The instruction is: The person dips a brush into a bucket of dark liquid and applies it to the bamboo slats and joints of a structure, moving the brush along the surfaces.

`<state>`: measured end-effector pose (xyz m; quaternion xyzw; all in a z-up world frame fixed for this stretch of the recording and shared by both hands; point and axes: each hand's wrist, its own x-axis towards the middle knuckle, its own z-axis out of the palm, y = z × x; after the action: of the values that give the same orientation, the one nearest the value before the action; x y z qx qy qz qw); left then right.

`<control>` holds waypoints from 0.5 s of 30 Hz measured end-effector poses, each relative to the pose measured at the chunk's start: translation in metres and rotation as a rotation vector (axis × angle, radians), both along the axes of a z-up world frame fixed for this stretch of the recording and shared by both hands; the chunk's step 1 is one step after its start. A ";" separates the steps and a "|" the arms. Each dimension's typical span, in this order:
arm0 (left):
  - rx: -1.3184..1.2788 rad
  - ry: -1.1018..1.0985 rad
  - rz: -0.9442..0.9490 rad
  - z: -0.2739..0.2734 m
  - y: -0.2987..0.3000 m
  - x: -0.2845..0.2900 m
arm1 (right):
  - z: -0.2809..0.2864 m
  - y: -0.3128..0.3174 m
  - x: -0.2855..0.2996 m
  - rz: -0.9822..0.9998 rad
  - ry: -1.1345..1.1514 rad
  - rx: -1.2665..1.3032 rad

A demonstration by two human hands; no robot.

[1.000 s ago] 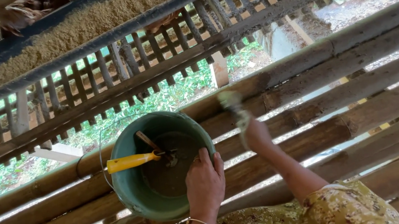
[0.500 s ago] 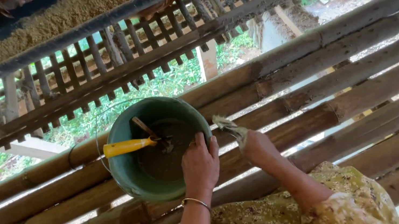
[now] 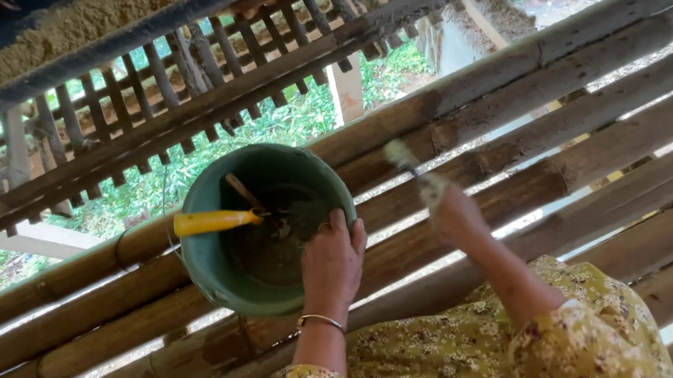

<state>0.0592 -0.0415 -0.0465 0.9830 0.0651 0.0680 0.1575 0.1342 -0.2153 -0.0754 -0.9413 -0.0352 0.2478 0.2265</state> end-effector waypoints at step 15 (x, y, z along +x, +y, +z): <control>0.365 -0.015 -0.087 0.010 0.018 -0.052 | -0.048 -0.049 0.034 -0.069 -0.057 -0.381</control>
<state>0.0073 -0.0232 -0.0361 0.9966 0.0081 0.0793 -0.0203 0.1687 -0.2647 -0.1237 -0.9745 0.0381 0.2151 0.0516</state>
